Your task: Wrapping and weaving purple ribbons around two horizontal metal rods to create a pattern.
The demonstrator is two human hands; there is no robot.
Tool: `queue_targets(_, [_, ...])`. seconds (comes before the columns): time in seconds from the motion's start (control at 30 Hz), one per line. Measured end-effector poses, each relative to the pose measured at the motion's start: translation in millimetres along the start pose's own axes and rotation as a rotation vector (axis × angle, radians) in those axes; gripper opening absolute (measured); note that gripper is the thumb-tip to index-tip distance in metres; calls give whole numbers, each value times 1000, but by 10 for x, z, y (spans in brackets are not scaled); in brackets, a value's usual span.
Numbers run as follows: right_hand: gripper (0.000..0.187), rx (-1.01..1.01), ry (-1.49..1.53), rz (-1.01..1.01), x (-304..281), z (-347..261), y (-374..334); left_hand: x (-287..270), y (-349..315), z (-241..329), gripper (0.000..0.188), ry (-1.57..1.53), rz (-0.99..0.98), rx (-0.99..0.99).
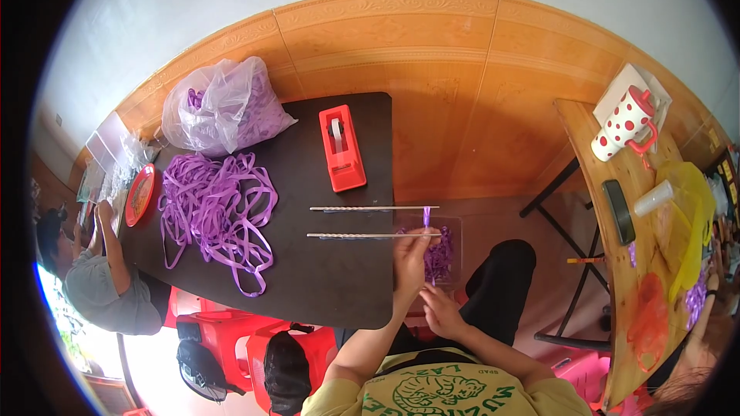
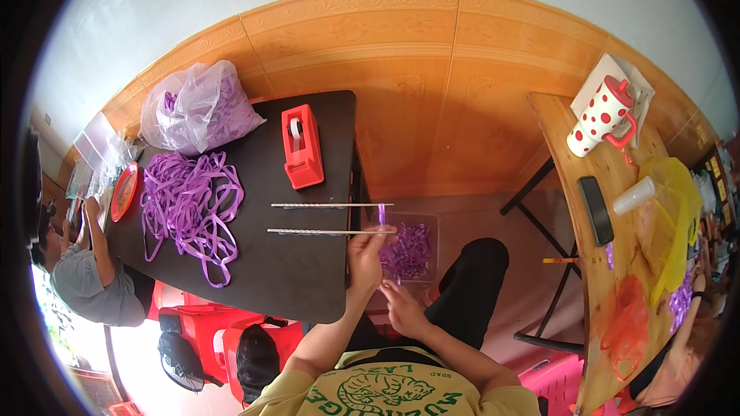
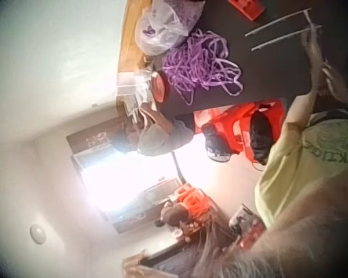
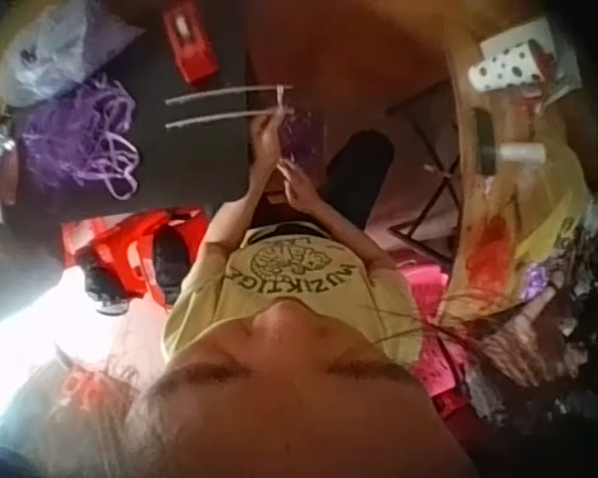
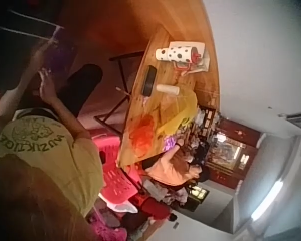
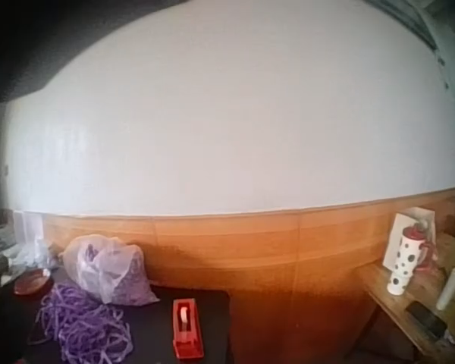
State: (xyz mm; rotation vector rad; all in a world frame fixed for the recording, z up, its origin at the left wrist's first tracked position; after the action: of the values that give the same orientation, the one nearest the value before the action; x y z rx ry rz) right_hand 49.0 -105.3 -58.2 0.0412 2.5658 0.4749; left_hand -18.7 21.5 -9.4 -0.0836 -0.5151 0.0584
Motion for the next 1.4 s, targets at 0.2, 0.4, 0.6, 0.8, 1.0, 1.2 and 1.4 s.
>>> queue_targets(0.2, [34,101,188,455,-735,-39,537,-136,-223,-66,13,-45,0,-82])
queue_targets(0.4, [12,201,541,277,-737,12,1306,-138,-319,-75,12,-16,-5,-95])
queue_targets(0.6, [7,320,737,397,-556,-12,1183,-149,-467,-81,14,11,-35,-181])
queue_targets(0.8, [4,256,834,361,-542,-66,1144,-231,-575,-102,11,40,-43,-210])
queue_targets(1.0, [10,229,566,216,-458,-188,1073,-397,-586,-268,15,172,-41,-241])
queue_targets(1.2, [17,383,725,122,-312,-58,585,-436,-746,-218,18,-17,-56,-215])
queue_targets(1.4, [15,438,730,227,-312,-147,-25,-475,-839,-262,19,-2,-69,-282])
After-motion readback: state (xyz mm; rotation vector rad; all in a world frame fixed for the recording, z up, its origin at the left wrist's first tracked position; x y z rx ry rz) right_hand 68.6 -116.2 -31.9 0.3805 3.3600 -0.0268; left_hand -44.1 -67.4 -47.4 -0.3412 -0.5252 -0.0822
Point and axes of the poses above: each hand's wrist, its own y-axis towards the middle knuckle, its own x-axis out of the palm, z = x × y, the point moved 6 cm from there along y, towards the middle knuckle, and after that the axes turned 7 degrees about z, right-handed, at the moved point
